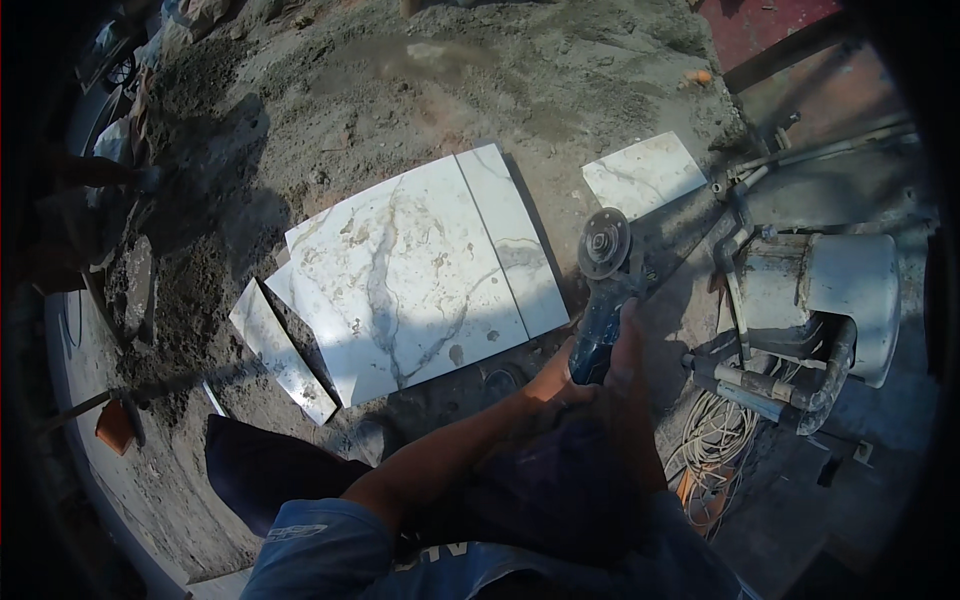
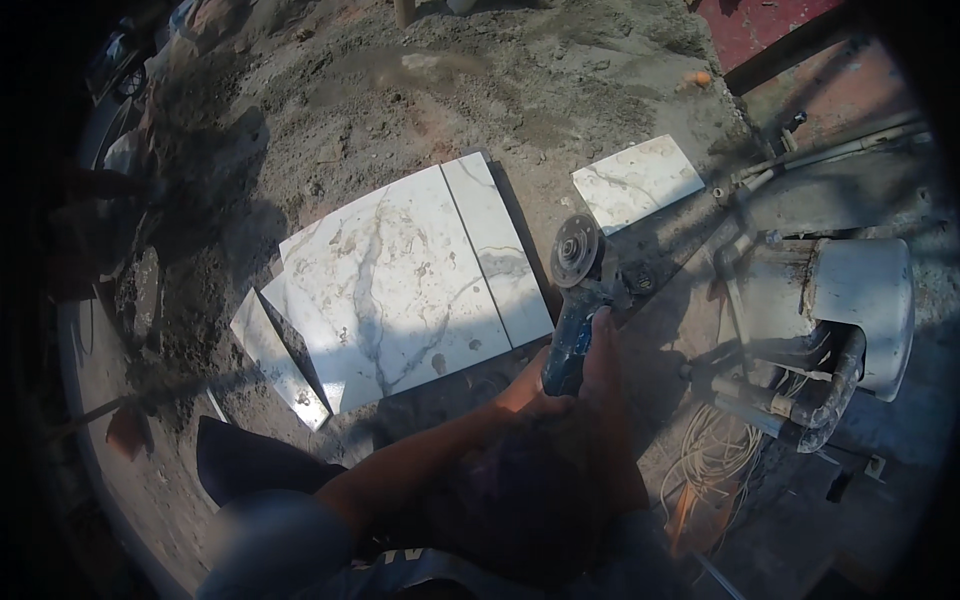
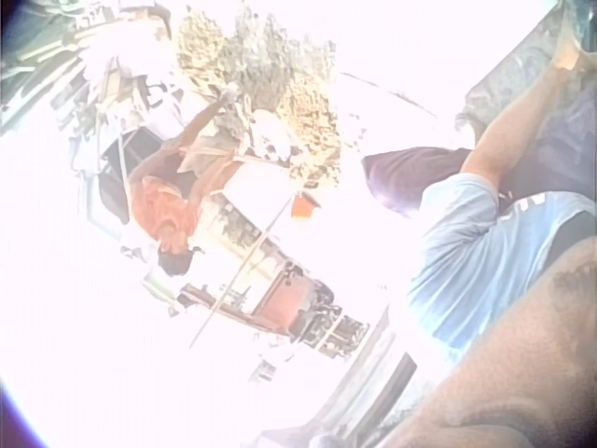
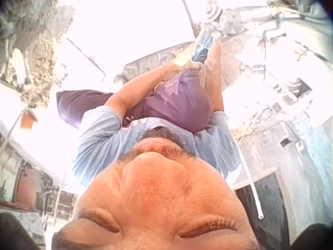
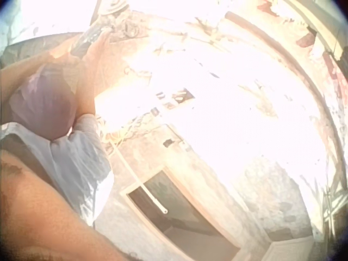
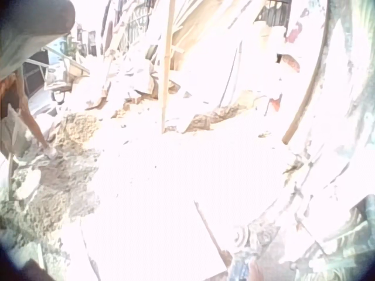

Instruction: The person uses an angle grinder to cut a white marble-patterned tile into smaller pieces. They hold the tile steady with one hand while guiding the grinder along a straight line, then separate the cut sections.

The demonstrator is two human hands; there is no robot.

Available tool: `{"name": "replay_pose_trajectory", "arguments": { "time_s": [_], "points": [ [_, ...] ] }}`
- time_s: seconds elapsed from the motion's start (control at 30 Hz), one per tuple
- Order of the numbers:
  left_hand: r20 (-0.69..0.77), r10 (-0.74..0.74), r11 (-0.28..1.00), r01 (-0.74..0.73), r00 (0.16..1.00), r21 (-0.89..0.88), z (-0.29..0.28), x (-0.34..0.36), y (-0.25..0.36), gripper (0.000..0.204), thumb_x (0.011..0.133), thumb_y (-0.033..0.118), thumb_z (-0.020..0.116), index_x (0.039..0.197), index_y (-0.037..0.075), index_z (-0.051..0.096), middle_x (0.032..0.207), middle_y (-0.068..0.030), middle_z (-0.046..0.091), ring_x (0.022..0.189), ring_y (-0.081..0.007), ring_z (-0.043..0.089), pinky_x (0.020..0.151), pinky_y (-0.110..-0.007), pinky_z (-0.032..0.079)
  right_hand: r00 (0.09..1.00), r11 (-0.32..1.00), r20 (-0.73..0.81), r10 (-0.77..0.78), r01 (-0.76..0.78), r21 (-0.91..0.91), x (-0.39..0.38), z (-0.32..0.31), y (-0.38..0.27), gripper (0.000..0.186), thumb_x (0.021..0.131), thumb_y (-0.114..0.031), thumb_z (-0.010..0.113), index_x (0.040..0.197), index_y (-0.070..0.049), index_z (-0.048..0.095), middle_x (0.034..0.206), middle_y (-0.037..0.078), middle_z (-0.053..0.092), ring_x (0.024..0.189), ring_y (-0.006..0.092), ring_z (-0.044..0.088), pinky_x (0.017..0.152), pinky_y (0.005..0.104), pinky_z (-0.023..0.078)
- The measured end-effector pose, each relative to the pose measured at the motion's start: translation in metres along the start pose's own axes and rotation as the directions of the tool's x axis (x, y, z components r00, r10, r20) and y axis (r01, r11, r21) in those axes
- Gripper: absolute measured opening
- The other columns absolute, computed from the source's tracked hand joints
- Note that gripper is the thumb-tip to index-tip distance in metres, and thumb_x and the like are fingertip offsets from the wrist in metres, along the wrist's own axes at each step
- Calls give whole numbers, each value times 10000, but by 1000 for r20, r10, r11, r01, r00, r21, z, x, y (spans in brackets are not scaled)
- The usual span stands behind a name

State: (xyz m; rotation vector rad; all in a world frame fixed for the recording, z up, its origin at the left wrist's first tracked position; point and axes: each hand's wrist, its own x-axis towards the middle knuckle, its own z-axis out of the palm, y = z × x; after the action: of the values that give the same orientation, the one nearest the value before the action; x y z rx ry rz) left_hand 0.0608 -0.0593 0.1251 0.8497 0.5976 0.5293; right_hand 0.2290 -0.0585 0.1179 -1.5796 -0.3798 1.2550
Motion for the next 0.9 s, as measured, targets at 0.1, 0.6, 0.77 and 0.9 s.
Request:
{"name": "replay_pose_trajectory", "arguments": {
  "time_s": [0.1, 0.6, 0.77, 0.9],
  "points": [
    [-28, -28, 1000, 28, 999, -11, 6, 3, 3, 953, 756, 274, 823, 1517, 9, 315, 1418, -162, 493, 1377, -280, 446, 1151, -413, 349, 998, 994, -31, -60, 57, -89, 10, 1, -4, 561, 984, -340, 679, 1399, -9, 497, 1136, 90, 657, 978, 183, 658, 843, 336, 546],
    [-534, 79, 50, 532, 842, 845, -181, 18, 17, 1231, 547, 376, 980, 1600, 270, 352, 1690, -182, 210, 1545, -482, 158, 1194, -684, 243, 969, 521, 237, 72, 166, -837, 2, -41, 2, 1218, 644, -403, 918, 1555, 56, 253, 1313, 275, 629, 1229, 396, 623, 1045, 438, 483],
    [-553, 65, 39, 552, 830, 833, -184, 20, 11, 1285, 491, 375, 994, 1600, 286, 353, 1689, -202, 205, 1537, -495, 176, 1169, -717, 261, 952, 331, 169, 256, 78, -940, -17, -24, -4, 1178, 654, -393, 891, 1546, 50, 262, 1342, 310, 599, 1277, 433, 586, 1067, 450, 469],
    [-552, 75, 32, 551, 831, 834, -184, 20, 11, 1289, 497, 369, 994, 1605, 288, 340, 1687, -201, 208, 1532, -499, 191, 1160, -720, 278, 934, 261, 177, 311, 95, -961, -16, -29, 0, 1170, 681, -403, 888, 1550, 35, 238, 1281, 330, 612, 1192, 439, 628, 1015, 461, 498]
  ]
}}
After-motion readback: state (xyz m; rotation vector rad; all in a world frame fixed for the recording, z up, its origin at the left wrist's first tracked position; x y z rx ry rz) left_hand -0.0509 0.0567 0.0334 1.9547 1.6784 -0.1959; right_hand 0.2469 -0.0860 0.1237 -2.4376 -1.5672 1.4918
